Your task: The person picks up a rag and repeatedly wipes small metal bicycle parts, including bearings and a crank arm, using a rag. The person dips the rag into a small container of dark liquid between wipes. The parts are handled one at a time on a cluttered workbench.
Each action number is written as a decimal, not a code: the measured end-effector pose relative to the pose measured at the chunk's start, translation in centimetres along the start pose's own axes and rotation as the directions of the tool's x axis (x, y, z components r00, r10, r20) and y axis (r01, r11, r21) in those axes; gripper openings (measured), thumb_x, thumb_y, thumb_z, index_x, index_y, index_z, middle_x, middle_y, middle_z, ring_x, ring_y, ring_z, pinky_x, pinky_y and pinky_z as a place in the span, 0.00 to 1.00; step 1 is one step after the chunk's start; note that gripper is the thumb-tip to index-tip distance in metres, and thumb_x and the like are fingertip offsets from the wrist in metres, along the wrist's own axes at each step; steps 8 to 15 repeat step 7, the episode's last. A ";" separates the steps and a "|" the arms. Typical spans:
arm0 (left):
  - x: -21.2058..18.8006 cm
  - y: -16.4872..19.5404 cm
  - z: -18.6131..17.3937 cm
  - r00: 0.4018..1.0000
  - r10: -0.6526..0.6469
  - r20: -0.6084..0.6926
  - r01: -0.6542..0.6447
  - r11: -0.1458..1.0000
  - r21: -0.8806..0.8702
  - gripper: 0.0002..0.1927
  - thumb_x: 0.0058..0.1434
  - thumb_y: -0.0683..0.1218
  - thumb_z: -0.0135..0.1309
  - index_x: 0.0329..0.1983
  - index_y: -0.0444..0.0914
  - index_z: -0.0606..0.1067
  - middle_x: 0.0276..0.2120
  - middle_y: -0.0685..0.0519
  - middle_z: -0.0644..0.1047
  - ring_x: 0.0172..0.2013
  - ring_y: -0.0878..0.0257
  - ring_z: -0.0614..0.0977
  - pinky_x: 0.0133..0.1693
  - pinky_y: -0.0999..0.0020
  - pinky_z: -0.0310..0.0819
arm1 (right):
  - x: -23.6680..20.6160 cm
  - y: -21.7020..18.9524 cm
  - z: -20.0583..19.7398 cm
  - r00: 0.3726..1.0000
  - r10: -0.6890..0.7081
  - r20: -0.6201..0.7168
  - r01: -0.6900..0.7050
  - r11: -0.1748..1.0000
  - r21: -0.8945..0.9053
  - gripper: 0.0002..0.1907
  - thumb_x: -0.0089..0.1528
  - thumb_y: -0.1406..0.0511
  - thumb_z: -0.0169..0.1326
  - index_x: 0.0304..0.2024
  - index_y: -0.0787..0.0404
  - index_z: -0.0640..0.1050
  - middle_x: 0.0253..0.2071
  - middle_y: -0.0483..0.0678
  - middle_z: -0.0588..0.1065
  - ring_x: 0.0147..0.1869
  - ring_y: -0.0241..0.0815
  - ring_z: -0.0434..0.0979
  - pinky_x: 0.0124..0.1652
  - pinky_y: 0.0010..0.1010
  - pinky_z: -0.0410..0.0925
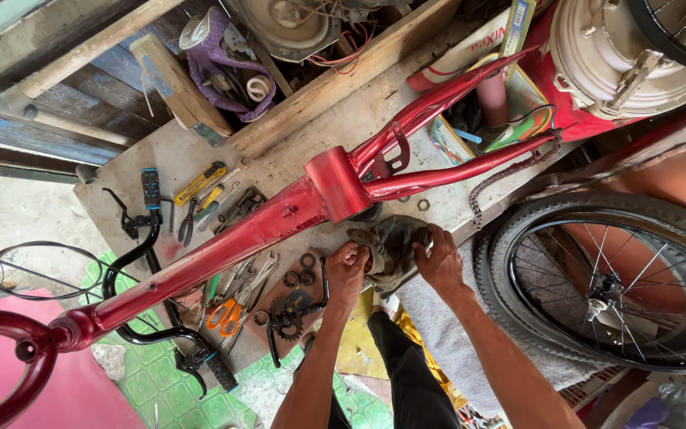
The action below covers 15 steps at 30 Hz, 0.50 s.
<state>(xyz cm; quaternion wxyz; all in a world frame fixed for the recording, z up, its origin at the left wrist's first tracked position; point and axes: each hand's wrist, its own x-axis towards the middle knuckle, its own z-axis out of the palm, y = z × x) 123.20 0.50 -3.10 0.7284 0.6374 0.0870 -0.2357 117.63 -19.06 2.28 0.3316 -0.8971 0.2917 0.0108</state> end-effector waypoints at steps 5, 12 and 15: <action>-0.6 1.3 0.3 0.995 0.084 -0.050 -0.070 0.968 0.241 0.07 0.63 0.41 0.59 0.37 0.29 0.79 0.26 0.51 0.82 0.24 0.69 0.78 0.27 0.73 0.70 | 0.5 1.1 1.6 0.999 0.031 0.024 -0.030 0.999 -0.033 0.22 0.64 0.65 0.59 0.58 0.66 0.71 0.45 0.61 0.78 0.46 0.58 0.81 0.42 0.47 0.77; -0.7 2.2 0.6 0.995 0.089 -0.048 -0.068 0.941 0.333 0.08 0.64 0.43 0.59 0.38 0.30 0.79 0.25 0.50 0.82 0.24 0.68 0.78 0.27 0.71 0.70 | 0.8 1.7 2.1 1.000 -0.003 -0.029 0.004 1.000 0.024 0.17 0.66 0.63 0.59 0.55 0.60 0.73 0.48 0.58 0.79 0.45 0.54 0.83 0.44 0.44 0.78; -0.7 2.2 0.6 0.995 0.089 -0.048 -0.068 0.941 0.333 0.08 0.64 0.43 0.59 0.38 0.30 0.79 0.25 0.50 0.82 0.24 0.68 0.78 0.27 0.71 0.70 | 0.8 1.7 2.1 1.000 -0.003 -0.029 0.004 1.000 0.024 0.17 0.66 0.63 0.59 0.55 0.60 0.73 0.48 0.58 0.79 0.45 0.54 0.83 0.44 0.44 0.78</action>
